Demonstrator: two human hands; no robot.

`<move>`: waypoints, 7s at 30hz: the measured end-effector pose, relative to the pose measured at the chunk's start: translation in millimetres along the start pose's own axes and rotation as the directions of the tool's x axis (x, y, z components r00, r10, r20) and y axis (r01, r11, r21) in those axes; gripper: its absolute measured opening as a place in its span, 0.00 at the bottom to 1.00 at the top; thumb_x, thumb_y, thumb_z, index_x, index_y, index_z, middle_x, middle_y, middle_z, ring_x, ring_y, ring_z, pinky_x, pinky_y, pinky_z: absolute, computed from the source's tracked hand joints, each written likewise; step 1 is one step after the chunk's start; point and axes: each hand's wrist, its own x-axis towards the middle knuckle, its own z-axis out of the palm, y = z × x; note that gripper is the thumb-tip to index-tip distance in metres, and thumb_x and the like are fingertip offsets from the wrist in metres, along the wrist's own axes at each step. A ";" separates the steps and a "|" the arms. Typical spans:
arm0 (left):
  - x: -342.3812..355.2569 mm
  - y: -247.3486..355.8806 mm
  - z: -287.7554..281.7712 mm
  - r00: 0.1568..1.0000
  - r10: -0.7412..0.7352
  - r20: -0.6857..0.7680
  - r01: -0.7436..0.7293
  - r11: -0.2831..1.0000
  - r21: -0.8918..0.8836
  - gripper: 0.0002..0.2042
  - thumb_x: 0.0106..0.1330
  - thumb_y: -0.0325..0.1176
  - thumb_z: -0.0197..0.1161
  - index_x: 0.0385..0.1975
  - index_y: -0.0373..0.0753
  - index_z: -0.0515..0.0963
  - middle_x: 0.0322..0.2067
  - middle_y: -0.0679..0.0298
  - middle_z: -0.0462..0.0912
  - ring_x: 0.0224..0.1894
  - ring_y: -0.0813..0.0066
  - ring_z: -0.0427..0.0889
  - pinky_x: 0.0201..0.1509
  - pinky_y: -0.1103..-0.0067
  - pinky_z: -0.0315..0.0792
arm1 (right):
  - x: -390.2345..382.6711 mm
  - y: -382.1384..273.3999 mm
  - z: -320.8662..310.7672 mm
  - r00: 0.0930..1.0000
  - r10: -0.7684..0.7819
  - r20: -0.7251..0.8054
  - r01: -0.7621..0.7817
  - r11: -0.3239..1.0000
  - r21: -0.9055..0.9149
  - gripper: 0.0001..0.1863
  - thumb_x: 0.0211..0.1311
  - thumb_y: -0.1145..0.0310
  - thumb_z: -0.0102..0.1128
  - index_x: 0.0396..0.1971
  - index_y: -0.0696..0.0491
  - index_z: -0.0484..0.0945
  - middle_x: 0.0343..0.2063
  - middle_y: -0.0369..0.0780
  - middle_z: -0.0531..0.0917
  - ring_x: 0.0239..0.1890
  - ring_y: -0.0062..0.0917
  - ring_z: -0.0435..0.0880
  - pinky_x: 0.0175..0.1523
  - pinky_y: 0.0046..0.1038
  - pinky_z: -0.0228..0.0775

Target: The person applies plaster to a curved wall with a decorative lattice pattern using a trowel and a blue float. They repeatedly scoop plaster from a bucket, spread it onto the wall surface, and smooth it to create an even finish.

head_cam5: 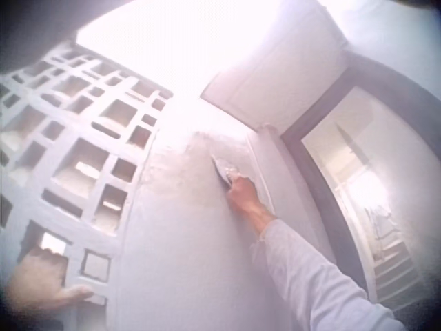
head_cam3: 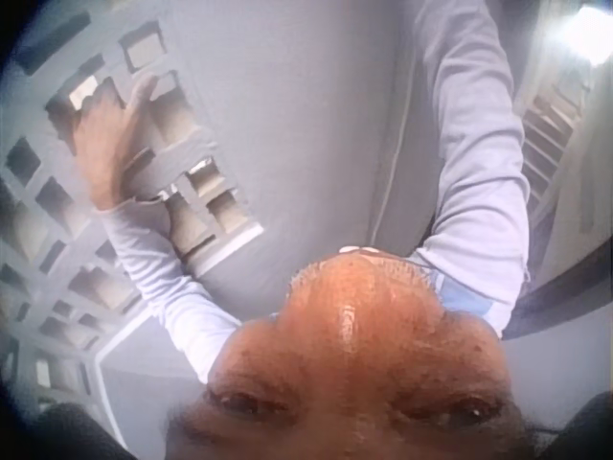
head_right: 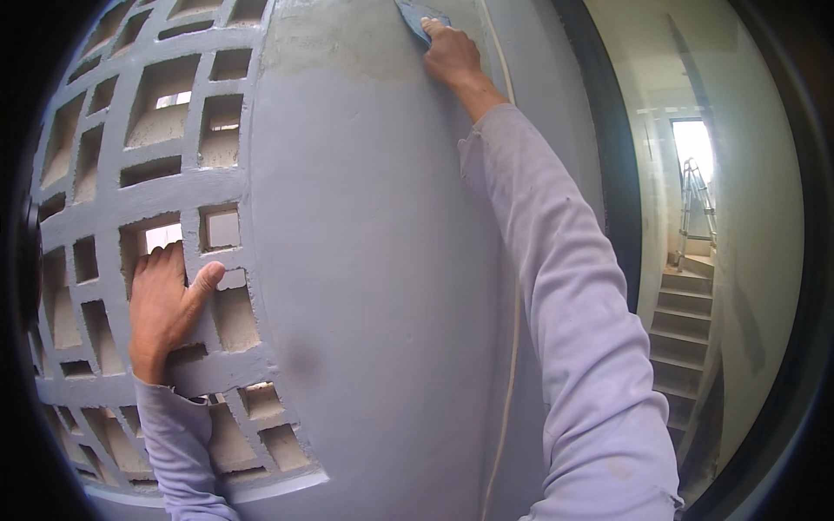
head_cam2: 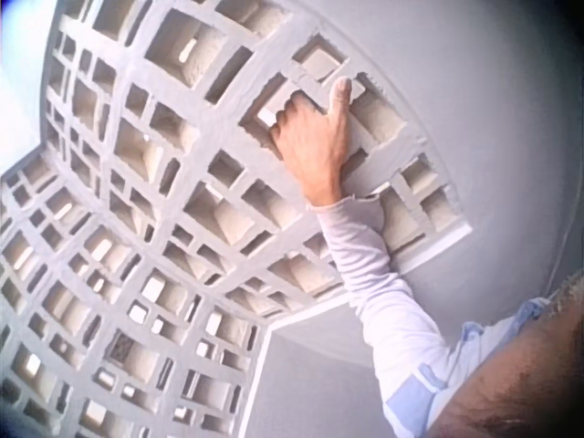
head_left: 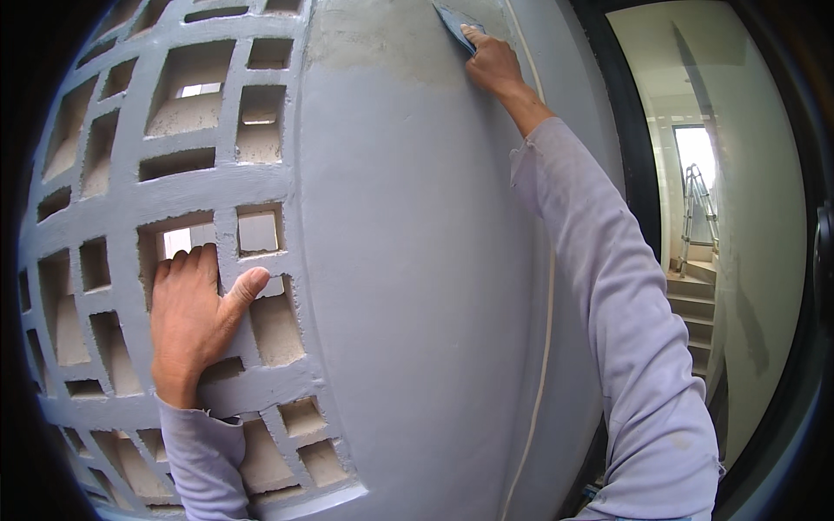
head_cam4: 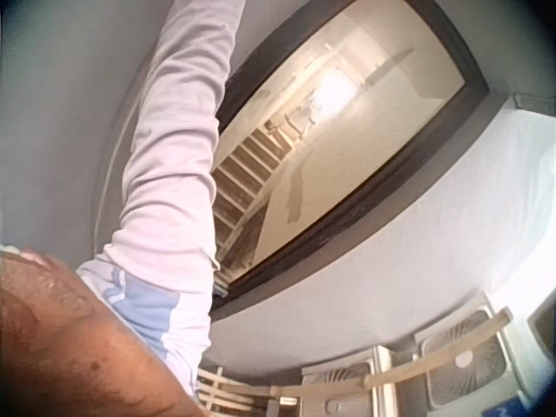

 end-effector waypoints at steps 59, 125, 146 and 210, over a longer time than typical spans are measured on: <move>6.7 3.0 -11.9 0.988 -0.056 0.144 0.055 0.998 0.007 0.41 0.60 0.72 0.34 0.34 0.31 0.75 0.32 0.45 0.79 0.41 0.51 0.77 0.54 0.62 0.63 | 51.1 -47.9 -83.0 0.986 -0.066 0.151 0.032 0.976 0.214 0.22 0.43 0.75 0.47 0.40 0.54 0.82 0.31 0.51 0.83 0.35 0.40 0.82 0.42 0.34 0.72; 13.4 16.8 -12.9 0.974 -0.141 0.176 0.163 0.980 -0.118 0.40 0.60 0.68 0.45 0.35 0.25 0.76 0.37 0.37 0.78 0.44 0.41 0.75 0.49 0.59 0.66 | -775.4 -278.7 -529.2 -0.649 -0.477 0.593 -0.196 -0.648 -0.736 0.21 0.64 0.67 0.56 0.53 0.59 0.64 0.48 0.48 0.74 0.47 0.38 0.77 0.45 0.44 0.78; -269.2 -9.4 -98.1 0.984 -0.145 -0.106 0.077 0.874 -0.479 0.13 0.60 0.36 0.57 0.36 0.30 0.75 0.38 0.52 0.78 0.42 0.57 0.76 0.51 0.68 0.69 | -726.3 -321.5 -493.4 -0.850 -0.373 0.372 -0.317 -0.201 -0.927 0.11 0.64 0.64 0.55 0.43 0.53 0.73 0.40 0.39 0.78 0.42 0.24 0.77 0.40 0.28 0.73; -1040.7 303.6 -56.2 -0.787 -0.379 0.487 0.604 -0.633 0.484 0.18 0.58 0.29 0.57 0.48 0.30 0.72 0.38 0.44 0.79 0.43 0.49 0.79 0.48 0.67 0.71 | -1237.8 -466.2 -529.7 -0.692 -0.679 0.246 -0.568 0.722 0.396 0.16 0.60 0.60 0.48 0.39 0.54 0.78 0.35 0.53 0.81 0.42 0.45 0.81 0.49 0.43 0.72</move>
